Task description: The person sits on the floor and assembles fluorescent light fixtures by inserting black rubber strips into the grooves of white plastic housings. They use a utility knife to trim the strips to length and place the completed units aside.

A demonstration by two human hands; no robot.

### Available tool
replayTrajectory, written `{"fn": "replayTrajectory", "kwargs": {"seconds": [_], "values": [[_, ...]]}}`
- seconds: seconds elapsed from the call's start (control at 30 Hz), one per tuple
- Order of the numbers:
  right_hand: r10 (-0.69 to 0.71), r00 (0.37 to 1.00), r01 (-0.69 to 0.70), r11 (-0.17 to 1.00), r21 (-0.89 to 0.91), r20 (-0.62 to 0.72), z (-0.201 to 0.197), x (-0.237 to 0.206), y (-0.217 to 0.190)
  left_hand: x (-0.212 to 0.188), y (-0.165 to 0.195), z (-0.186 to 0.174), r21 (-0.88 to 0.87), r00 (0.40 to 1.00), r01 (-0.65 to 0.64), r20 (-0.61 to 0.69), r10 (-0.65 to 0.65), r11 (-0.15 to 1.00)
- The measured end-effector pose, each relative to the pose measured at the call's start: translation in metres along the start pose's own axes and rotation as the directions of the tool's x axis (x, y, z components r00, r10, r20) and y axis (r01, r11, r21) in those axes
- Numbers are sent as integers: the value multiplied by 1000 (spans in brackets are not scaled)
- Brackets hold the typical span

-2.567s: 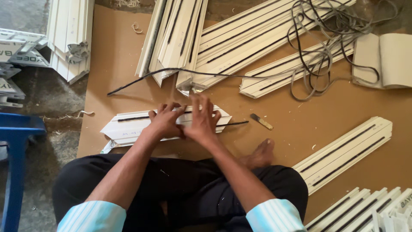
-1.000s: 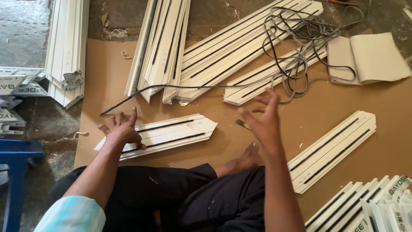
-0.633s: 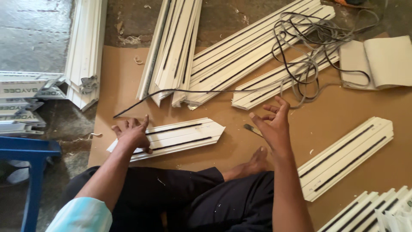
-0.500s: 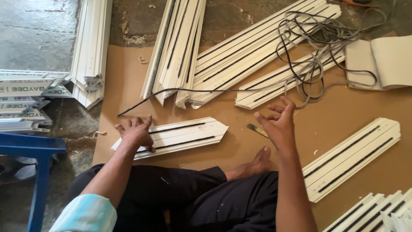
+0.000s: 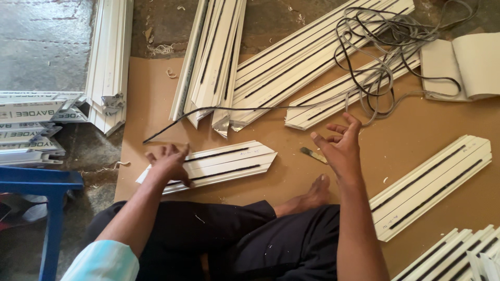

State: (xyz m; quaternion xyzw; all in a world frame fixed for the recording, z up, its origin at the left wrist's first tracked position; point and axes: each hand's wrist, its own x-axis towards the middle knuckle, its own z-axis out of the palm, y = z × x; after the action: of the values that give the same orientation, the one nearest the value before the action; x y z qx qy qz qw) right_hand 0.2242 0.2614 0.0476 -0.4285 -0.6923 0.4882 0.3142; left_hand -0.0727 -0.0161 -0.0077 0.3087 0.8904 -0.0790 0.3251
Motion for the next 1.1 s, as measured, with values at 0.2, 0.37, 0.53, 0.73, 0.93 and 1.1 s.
{"fn": "replayTrajectory", "kwargs": {"seconds": [0.2, 0.37, 0.53, 0.73, 0.93, 1.1], "values": [[-17, 1000, 16, 999, -31, -21, 1, 2, -1, -11, 30, 38, 83, 924, -314, -204, 325, 946], [-12, 1000, 12, 1000, 0, -14, 2, 4, 4, -14, 35, 39, 218, 897, -262, -303, 321, 940], [-16, 999, 15, 1000, -19, -31, -3, 6, 10, -13, 27, 21, 311, 941, -206, -199, 275, 928], [-1, 1000, 0, 1000, -30, -17, -4, 8, 11, -18, 36, 22, 182, 916, -275, -249, 315, 944], [26, 999, -26, 1000, 1, -27, -3, 6, 5, -15, 38, 23, 121, 931, -266, -225, 288, 956], [15, 999, -16, 1000, -5, -38, -4, 8, 11, -16, 36, 19, 12, 920, -322, -231, 316, 947]]}}
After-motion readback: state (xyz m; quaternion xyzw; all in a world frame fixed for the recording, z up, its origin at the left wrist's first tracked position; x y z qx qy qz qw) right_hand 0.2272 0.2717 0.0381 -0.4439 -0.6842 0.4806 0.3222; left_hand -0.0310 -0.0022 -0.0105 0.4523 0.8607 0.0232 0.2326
